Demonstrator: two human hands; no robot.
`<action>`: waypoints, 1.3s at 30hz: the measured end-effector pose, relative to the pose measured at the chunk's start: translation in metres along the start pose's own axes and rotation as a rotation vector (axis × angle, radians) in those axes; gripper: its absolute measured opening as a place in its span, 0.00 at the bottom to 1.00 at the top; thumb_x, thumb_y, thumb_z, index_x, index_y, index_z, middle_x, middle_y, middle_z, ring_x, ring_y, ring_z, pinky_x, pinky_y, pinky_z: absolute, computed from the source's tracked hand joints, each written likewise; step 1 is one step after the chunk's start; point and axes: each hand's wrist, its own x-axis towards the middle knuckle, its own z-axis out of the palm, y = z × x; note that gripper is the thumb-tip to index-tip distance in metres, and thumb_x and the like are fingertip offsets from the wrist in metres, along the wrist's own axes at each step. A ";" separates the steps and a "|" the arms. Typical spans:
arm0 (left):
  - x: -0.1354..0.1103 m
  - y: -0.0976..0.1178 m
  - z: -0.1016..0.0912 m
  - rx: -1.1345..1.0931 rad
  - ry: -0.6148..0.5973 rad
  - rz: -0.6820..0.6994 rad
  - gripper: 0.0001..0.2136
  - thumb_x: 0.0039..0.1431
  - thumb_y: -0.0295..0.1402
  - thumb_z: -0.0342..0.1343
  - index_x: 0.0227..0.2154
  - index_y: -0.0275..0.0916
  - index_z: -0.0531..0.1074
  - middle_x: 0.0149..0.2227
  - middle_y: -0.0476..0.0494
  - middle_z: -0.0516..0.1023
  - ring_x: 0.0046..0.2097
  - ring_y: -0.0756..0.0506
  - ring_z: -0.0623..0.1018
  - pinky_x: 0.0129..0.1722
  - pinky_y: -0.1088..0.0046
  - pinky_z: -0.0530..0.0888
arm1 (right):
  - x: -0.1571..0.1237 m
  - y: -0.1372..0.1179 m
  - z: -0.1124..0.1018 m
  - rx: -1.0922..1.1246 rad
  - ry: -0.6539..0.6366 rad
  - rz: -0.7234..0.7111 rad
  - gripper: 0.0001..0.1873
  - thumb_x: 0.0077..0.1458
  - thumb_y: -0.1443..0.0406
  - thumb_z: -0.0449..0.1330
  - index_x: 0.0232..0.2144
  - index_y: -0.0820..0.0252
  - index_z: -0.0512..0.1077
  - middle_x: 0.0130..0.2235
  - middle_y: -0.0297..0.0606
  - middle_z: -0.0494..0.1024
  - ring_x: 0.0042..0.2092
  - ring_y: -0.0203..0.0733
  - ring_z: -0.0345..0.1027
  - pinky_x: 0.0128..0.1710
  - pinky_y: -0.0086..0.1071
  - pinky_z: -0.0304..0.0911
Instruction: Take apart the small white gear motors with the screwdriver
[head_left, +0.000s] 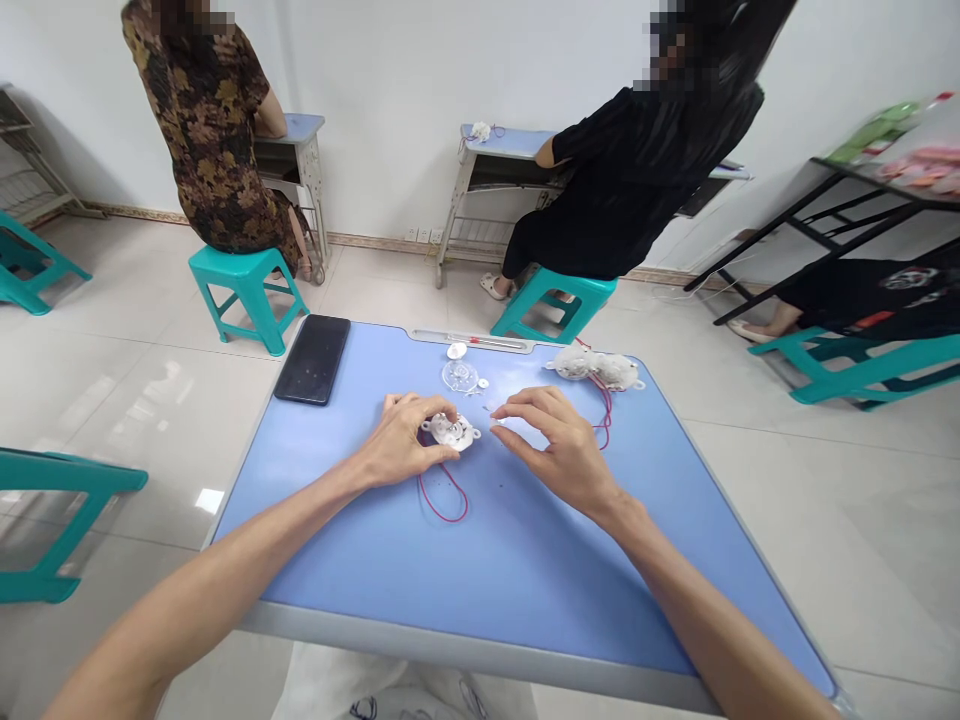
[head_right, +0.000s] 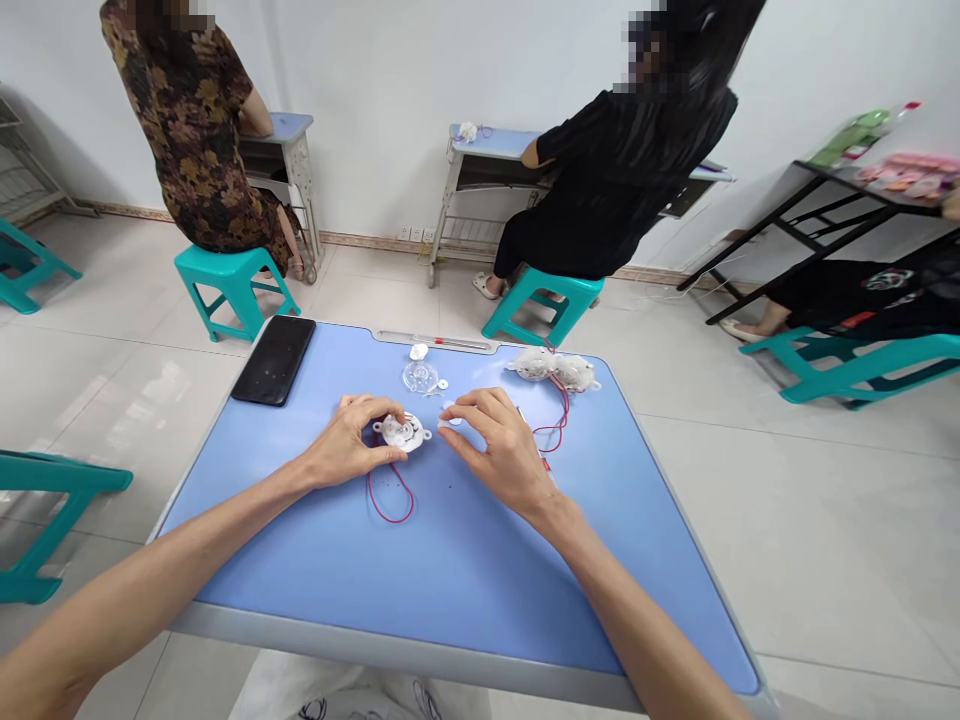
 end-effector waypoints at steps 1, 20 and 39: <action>0.000 0.000 0.000 -0.003 0.002 -0.003 0.15 0.52 0.35 0.66 0.42 0.44 0.71 0.46 0.51 0.80 0.48 0.43 0.74 0.53 0.63 0.60 | -0.004 0.004 -0.001 -0.020 0.002 0.010 0.05 0.62 0.64 0.59 0.40 0.54 0.75 0.38 0.40 0.76 0.42 0.47 0.68 0.42 0.43 0.67; 0.002 0.003 -0.001 -0.013 -0.008 -0.033 0.15 0.51 0.34 0.66 0.42 0.44 0.72 0.46 0.50 0.80 0.49 0.42 0.75 0.55 0.61 0.60 | -0.022 0.030 0.011 -0.119 -0.051 0.120 0.07 0.63 0.61 0.58 0.38 0.56 0.74 0.36 0.41 0.79 0.39 0.48 0.70 0.39 0.44 0.68; 0.000 0.004 -0.002 -0.002 -0.008 -0.032 0.14 0.52 0.34 0.65 0.41 0.44 0.70 0.44 0.52 0.79 0.46 0.44 0.74 0.53 0.63 0.60 | -0.025 0.031 0.012 -0.127 -0.042 0.092 0.06 0.63 0.63 0.57 0.40 0.56 0.73 0.36 0.41 0.78 0.39 0.48 0.70 0.39 0.44 0.68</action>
